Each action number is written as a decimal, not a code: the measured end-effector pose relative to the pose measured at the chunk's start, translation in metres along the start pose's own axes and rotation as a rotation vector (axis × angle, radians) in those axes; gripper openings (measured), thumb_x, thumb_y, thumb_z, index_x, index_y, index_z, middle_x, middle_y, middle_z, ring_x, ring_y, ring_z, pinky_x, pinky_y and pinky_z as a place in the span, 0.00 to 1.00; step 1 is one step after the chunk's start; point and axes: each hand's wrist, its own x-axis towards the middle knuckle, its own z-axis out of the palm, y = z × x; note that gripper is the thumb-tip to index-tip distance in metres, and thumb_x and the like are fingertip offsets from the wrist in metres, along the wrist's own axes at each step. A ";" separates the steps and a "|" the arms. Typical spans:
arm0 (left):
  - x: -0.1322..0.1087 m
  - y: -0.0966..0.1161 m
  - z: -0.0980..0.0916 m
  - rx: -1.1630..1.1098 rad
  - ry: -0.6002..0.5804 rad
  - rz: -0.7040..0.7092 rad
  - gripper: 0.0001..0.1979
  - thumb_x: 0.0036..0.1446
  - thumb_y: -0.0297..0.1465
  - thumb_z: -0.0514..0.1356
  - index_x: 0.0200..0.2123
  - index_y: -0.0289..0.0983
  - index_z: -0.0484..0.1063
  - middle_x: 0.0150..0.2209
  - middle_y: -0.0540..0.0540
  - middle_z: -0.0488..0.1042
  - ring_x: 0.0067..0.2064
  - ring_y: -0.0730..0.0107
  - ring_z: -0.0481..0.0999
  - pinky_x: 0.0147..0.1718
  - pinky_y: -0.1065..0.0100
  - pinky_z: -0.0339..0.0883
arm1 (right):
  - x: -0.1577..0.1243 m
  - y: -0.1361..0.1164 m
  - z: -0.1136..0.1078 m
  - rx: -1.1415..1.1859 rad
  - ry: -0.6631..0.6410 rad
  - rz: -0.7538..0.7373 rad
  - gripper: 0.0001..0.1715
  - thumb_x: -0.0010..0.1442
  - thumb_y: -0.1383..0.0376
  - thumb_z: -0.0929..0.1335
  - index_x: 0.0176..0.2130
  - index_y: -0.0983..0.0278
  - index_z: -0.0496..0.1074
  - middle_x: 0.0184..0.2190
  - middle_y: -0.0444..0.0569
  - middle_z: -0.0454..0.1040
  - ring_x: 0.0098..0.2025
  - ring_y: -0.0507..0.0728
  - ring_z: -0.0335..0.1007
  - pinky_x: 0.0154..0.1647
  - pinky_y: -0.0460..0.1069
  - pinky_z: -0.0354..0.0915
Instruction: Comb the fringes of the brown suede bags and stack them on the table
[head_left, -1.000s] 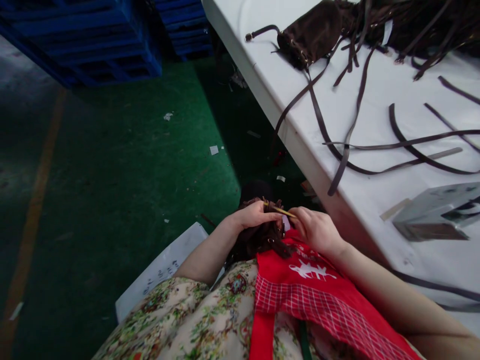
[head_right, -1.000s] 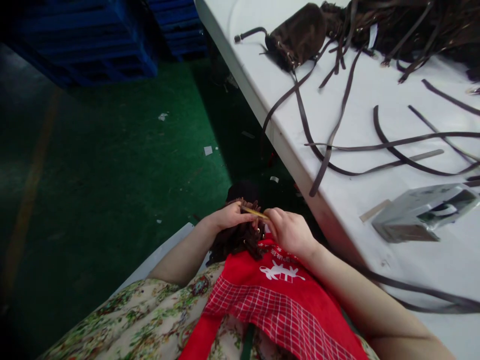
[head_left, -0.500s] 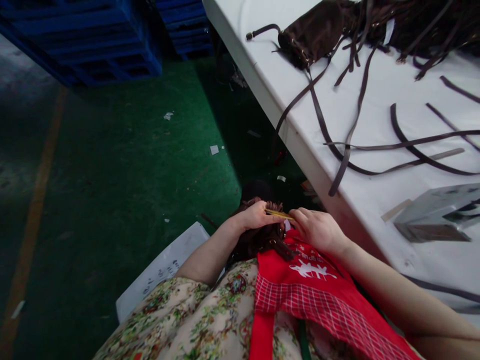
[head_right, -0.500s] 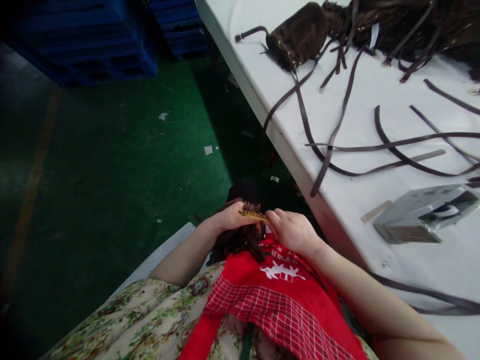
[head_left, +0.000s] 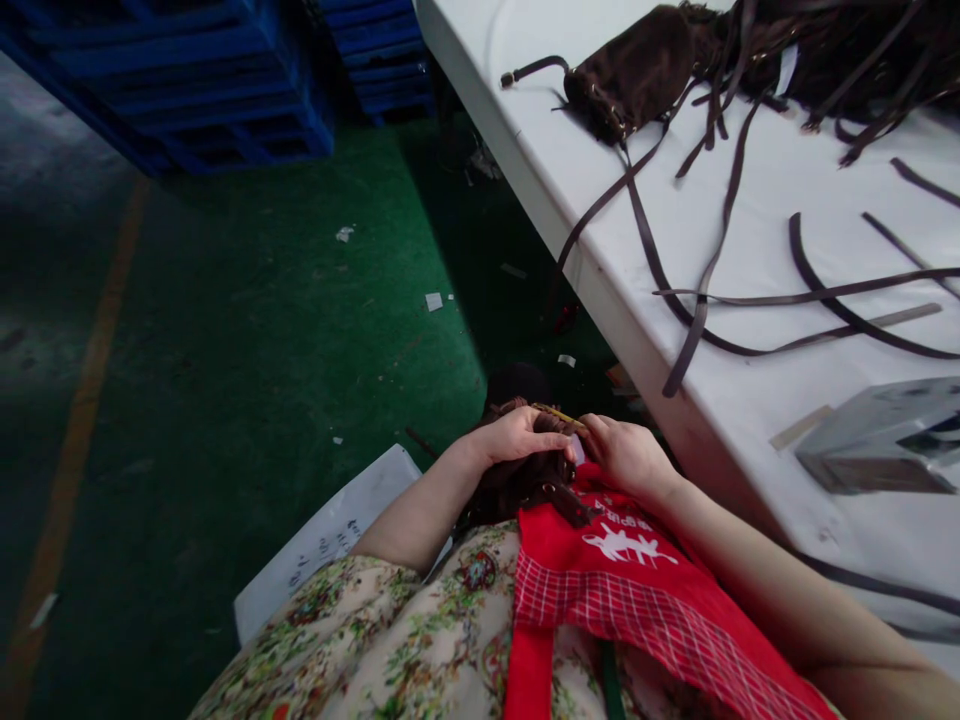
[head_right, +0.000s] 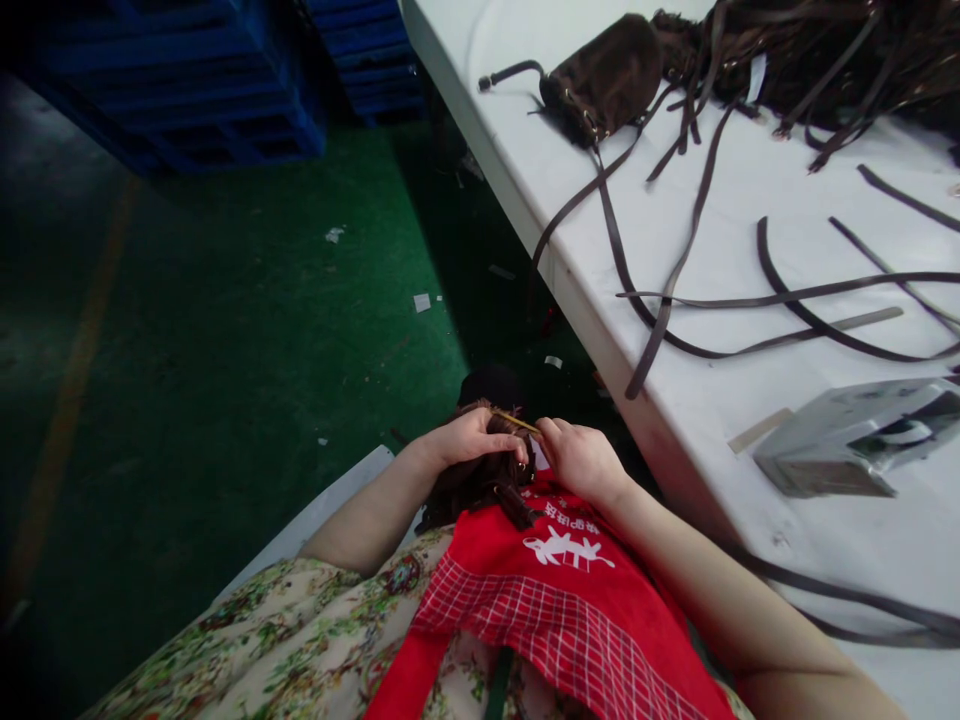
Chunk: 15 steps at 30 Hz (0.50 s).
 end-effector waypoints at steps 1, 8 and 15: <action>0.000 -0.001 0.000 -0.003 -0.006 0.010 0.18 0.52 0.43 0.63 0.30 0.31 0.76 0.33 0.41 0.77 0.38 0.66 0.76 0.44 0.66 0.69 | 0.002 0.004 0.002 0.011 -0.010 0.033 0.17 0.67 0.58 0.56 0.41 0.63 0.67 0.33 0.49 0.74 0.32 0.54 0.71 0.29 0.46 0.54; -0.013 0.002 0.007 0.189 0.002 0.054 0.19 0.54 0.42 0.61 0.33 0.30 0.76 0.33 0.40 0.77 0.36 0.66 0.77 0.39 0.67 0.70 | 0.024 0.046 0.018 0.708 0.021 0.184 0.15 0.62 0.57 0.62 0.42 0.65 0.68 0.38 0.51 0.76 0.38 0.55 0.73 0.38 0.48 0.65; -0.021 0.013 0.039 0.555 0.272 0.117 0.14 0.52 0.39 0.63 0.37 0.34 0.75 0.37 0.43 0.78 0.39 0.63 0.77 0.42 0.66 0.71 | 0.051 -0.006 0.033 1.061 -0.428 0.157 0.16 0.43 0.73 0.70 0.36 0.68 0.70 0.28 0.41 0.74 0.30 0.50 0.69 0.31 0.43 0.66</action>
